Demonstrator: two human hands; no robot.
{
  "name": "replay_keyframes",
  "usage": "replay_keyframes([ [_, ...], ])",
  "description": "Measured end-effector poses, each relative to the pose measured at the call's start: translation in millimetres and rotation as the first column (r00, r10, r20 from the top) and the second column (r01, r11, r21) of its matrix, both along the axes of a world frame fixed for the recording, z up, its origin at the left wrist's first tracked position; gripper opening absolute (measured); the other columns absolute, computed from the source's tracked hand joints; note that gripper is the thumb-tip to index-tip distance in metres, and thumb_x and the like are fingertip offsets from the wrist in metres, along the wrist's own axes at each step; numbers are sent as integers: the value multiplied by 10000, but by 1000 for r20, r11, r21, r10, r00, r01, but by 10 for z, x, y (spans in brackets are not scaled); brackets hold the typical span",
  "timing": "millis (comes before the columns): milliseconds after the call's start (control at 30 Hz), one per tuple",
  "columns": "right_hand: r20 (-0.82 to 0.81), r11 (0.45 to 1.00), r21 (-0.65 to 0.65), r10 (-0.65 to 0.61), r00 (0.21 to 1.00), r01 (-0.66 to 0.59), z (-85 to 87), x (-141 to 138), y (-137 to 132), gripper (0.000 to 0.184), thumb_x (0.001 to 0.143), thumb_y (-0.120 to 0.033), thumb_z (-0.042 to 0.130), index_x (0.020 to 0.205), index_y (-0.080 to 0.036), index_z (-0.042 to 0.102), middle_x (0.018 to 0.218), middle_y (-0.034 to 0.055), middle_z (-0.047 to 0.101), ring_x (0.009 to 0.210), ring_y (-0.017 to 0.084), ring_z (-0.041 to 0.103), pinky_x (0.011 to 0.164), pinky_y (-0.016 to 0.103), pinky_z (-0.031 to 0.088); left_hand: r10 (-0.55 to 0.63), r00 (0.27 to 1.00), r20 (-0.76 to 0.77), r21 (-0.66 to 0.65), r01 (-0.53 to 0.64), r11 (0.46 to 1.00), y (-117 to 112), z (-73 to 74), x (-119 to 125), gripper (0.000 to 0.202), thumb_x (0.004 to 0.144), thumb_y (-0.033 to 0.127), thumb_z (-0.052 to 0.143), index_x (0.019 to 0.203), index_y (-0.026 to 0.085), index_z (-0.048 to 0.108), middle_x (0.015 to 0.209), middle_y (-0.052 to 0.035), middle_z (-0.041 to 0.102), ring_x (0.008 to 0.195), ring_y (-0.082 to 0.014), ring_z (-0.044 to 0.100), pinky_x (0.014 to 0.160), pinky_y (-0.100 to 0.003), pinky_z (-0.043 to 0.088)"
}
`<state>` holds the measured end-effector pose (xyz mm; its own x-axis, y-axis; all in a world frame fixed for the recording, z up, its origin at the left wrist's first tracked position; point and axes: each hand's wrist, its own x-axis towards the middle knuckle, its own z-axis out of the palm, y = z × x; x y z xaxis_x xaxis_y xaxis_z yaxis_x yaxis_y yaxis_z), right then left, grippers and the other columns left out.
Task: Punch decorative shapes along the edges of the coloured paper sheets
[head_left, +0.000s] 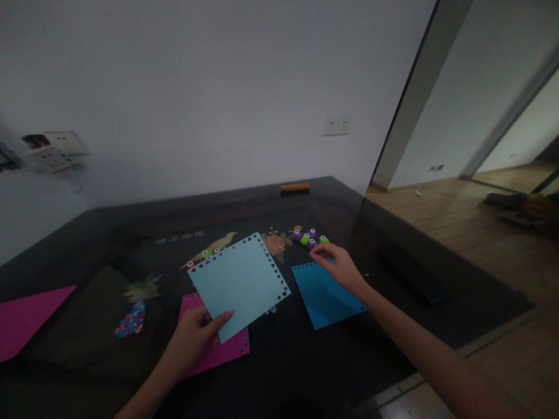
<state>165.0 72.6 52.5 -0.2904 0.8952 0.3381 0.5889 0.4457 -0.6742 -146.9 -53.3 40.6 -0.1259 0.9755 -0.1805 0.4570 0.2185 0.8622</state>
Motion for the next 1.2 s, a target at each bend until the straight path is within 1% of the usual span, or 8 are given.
replay_keyframes([
  [33,-102,993,-102,53,993,-63,-5,19,-108,160,872,-293,552,850,-158,634,862,53,680,822,175,645,744,307,508,5,1000,-2,-15,-5,1000,-6,14,23,435,698,587,609,516,196,556,402,21,531,415,-157,497,469,-263,398],
  [133,-306,931,-284,138,942,-229,-48,11,-323,202,840,-355,592,828,-161,646,808,47,683,795,182,661,746,326,519,-49,998,26,-53,50,997,-11,61,95,417,706,582,596,562,192,574,423,23,538,420,-149,483,453,-255,368],
  [267,-498,850,-386,134,857,-358,-80,-70,-362,259,816,-421,616,923,-190,664,858,60,709,804,185,675,758,335,529,-137,990,23,-80,138,987,27,155,229,396,707,567,577,572,196,546,444,29,524,447,-148,484,459,-250,359],
  [433,-542,839,-436,44,840,-325,-106,-72,-296,271,778,-458,643,850,-199,674,733,15,682,685,161,637,682,320,517,-189,982,3,-46,189,981,124,244,481,395,735,552,529,591,185,556,511,28,524,477,-135,463,465,-239,340],
  [633,-570,797,-545,-125,812,-260,-221,-28,-291,229,624,-346,774,746,-196,652,643,-26,654,602,137,597,627,305,491,-190,981,41,-76,193,978,108,81,593,387,741,553,520,662,179,582,529,17,539,481,-145,483,456,-241,349],
  [800,-584,777,-559,-121,802,-290,-217,-45,-281,183,621,-315,769,683,-185,656,635,-25,642,600,123,584,625,293,473,-196,980,32,-126,199,972,49,-7,540,421,760,586,500,693,179,580,494,29,515,456,-149,512,455,-239,365],
  [967,-586,780,-564,-147,797,-271,-206,-36,-277,186,594,-282,785,691,-189,655,647,-30,636,616,125,585,641,304,483,-202,978,43,-132,206,970,48,24,561,437,756,602,499,699,178,588,492,24,533,468,-157,532,464,-242,382],
  [1200,-580,779,-575,-174,796,-249,-219,-31,-267,190,606,-293,782,691,-185,652,638,-30,639,582,114,571,615,295,470,-224,974,35,-101,226,969,22,67,625,405,758,568,506,605,195,540,454,40,508,420,-130,486,435,-222,343],
])
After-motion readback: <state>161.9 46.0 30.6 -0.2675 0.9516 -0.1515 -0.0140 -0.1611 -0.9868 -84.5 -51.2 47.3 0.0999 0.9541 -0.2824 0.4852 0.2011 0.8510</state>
